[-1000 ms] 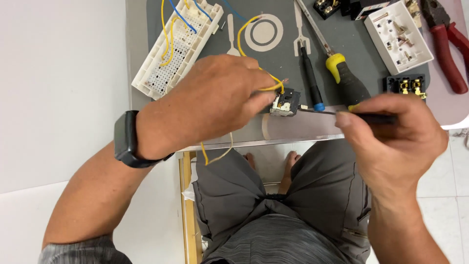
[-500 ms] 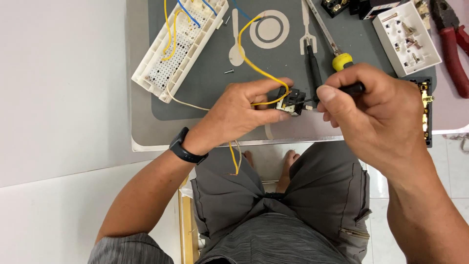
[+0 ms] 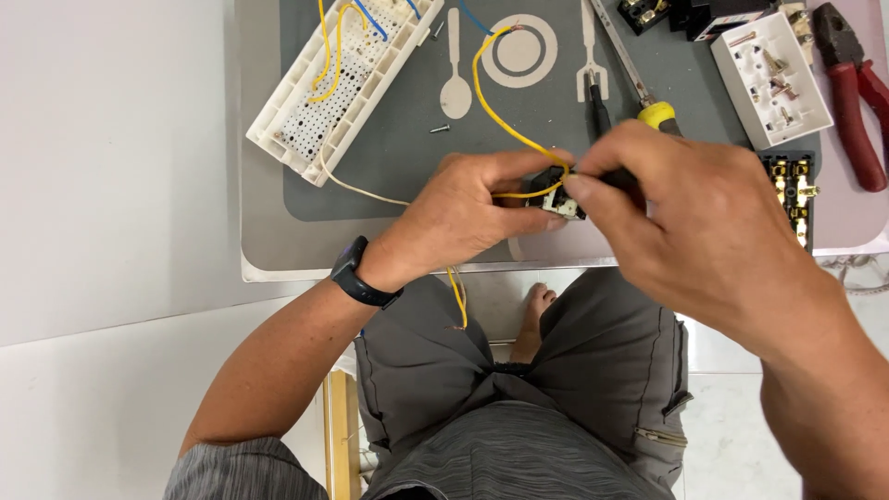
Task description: Connecting electrical wires to a switch component using a screwdriver and wire strippers on a repair bench.
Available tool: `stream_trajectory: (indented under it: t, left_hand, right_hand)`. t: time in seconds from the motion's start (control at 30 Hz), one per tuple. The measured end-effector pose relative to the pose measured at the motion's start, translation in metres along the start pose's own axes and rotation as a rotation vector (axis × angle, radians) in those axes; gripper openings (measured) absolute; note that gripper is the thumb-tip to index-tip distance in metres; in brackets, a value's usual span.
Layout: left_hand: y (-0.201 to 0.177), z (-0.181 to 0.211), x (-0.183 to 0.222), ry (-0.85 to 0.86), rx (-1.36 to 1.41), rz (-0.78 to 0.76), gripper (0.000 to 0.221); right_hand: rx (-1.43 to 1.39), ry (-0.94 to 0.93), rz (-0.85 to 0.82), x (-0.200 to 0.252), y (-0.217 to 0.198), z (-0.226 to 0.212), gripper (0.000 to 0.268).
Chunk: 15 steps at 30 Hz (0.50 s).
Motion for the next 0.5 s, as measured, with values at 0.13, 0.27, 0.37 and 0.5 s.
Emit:
stream_trajectory:
  t: [0.13, 0.27, 0.37, 0.5]
  left_hand:
    - [-0.002, 0.014, 0.0, 0.016, -0.106, -0.001, 0.034]
    - [-0.003, 0.005, -0.003, -0.008, -0.129, 0.01, 0.042]
    - [-0.004, -0.003, -0.004, 0.024, -0.088, 0.009, 0.046]
    - [-0.006, 0.005, 0.0, 0.072, -0.341, -0.015, 0.058]
  right_hand:
    - [0.085, 0.034, -0.129, -0.011, -0.001, -0.006, 0.013]
    - [0.051, 0.14, -0.077, -0.008, -0.01, -0.001, 0.012]
    - [-0.149, 0.018, 0.242, 0.015, -0.03, -0.005, 0.011]
    - [-0.367, 0.027, 0.329, 0.038, -0.015, 0.011, 0.021]
Point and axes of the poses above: each hand's wrist, its own x-axis away from the middle knuckle, its own y-axis out of the palm, z = x × y, the point moved 5 cm from there along -x, towards the middle knuckle, and after that the axes turned 5 degrees about x, right-handed, at the moved point
